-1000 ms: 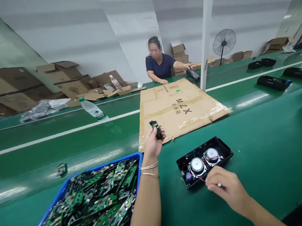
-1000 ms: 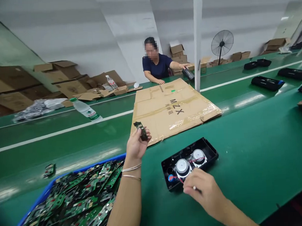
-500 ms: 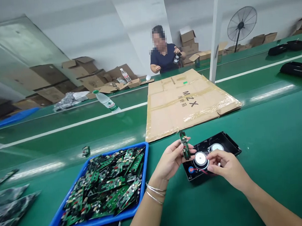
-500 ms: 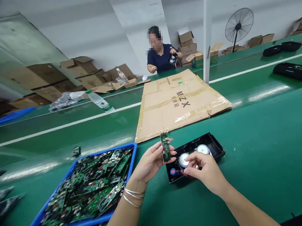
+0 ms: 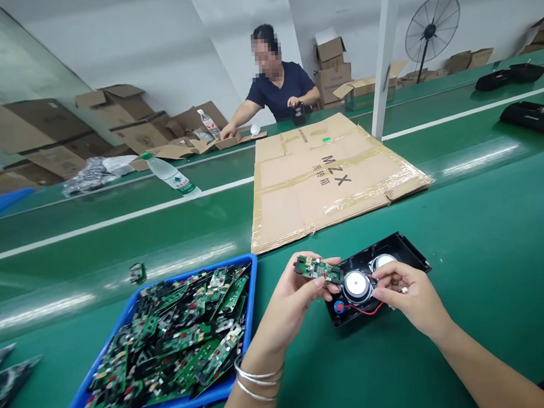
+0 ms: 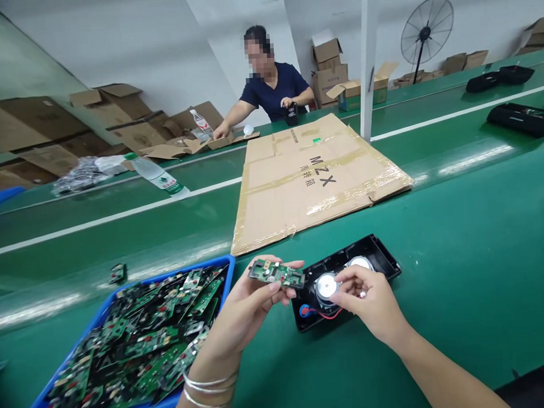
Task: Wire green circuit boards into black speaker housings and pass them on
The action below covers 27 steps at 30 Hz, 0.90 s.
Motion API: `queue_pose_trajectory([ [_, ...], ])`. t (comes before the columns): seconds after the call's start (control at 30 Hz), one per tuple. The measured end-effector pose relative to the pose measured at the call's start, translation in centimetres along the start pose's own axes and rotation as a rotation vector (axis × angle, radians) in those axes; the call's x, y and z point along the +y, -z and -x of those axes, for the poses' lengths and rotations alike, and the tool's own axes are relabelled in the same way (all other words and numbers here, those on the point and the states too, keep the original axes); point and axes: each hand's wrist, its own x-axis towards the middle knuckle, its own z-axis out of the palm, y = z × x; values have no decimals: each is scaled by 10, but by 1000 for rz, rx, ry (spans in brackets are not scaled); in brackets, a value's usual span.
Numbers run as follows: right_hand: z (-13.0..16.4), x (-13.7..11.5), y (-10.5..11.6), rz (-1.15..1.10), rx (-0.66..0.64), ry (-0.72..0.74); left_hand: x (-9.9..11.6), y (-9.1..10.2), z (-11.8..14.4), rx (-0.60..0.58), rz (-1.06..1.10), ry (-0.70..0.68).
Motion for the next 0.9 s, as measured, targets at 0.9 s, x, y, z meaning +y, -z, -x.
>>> queue_pose_trajectory([
  [0.9, 7, 5, -23, 454, 129, 625, -26, -19, -3, -67, 94, 140],
])
